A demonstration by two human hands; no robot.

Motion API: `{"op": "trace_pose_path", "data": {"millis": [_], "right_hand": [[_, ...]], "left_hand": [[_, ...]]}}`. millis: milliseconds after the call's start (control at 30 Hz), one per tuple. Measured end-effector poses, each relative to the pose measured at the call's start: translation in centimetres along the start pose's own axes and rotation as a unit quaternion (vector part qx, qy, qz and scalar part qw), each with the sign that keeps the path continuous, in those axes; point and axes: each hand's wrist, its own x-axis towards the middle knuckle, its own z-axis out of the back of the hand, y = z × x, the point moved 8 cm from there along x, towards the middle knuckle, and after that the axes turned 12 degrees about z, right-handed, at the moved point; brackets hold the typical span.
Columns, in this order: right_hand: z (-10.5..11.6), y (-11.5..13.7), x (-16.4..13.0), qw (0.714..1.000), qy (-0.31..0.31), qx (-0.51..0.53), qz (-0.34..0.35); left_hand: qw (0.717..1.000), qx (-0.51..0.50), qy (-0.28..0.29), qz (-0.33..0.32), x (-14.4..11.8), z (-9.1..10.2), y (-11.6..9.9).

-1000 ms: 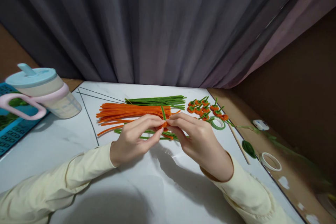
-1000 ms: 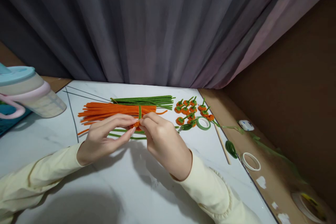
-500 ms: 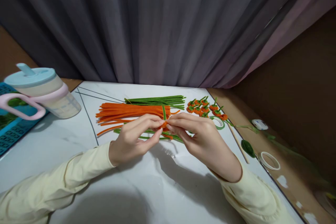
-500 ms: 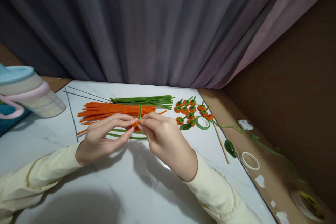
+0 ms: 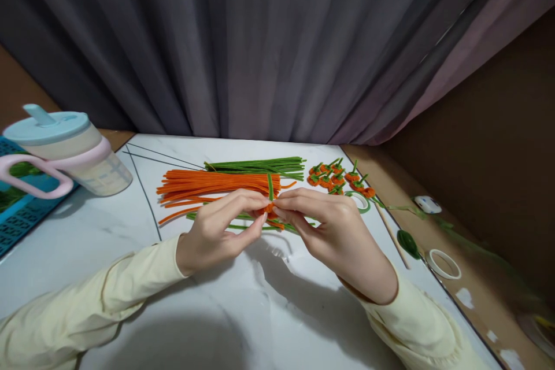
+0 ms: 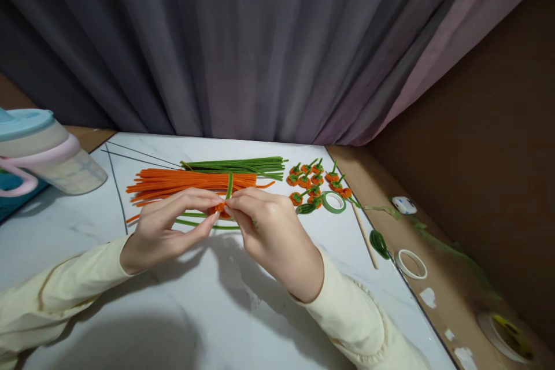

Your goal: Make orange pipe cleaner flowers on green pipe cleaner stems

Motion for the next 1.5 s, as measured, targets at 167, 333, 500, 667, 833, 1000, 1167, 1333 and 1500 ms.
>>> {"op": "trace_pose_path", "data": {"millis": [167,333,500,667,833,1000,1167,1333,1500], "right_hand": [[-0.6,0.8,-0.4,0.995,0.014,-0.082,0.062],[-1.1,1.0,-0.5,0.988,0.038,-0.12,0.085],[-0.9,0.5,-0.5,0.991,0.036,-0.091,0.086],[-0.3,0.0,-0.2,0.998,0.023,-0.031,0.051],[-0.3,-1.1,0.1,0.997,0.06,0.018,-0.053],[-0.7,-1.4,0.0,0.987,0.109,0.06,-0.098],[-0.7,-1.6,-0.3,0.984,0.104,0.061,-0.127],[-0.6,-2.0,-0.7,0.98,0.097,0.05,-0.164],[-0.6,-1.6,-0.6,0.985,0.108,-0.005,-0.136]], "left_hand": [[1.0,-0.006,0.007,0.009,0.0,-0.1,0.4],[0.997,-0.05,0.027,0.057,0.2,-0.3,1.3],[0.988,-0.101,0.047,0.107,0.4,-0.4,1.9],[0.988,-0.104,0.054,0.103,0.5,-0.3,1.7],[0.993,-0.074,0.064,0.074,0.5,-0.2,1.0],[0.996,-0.046,0.073,0.015,0.4,-0.4,-0.1],[0.997,-0.025,0.063,-0.024,0.1,-0.4,-0.6],[0.998,0.02,0.049,-0.044,-0.2,-0.3,-0.9],[0.996,0.038,0.053,-0.056,-0.4,-0.3,-1.1]]}}
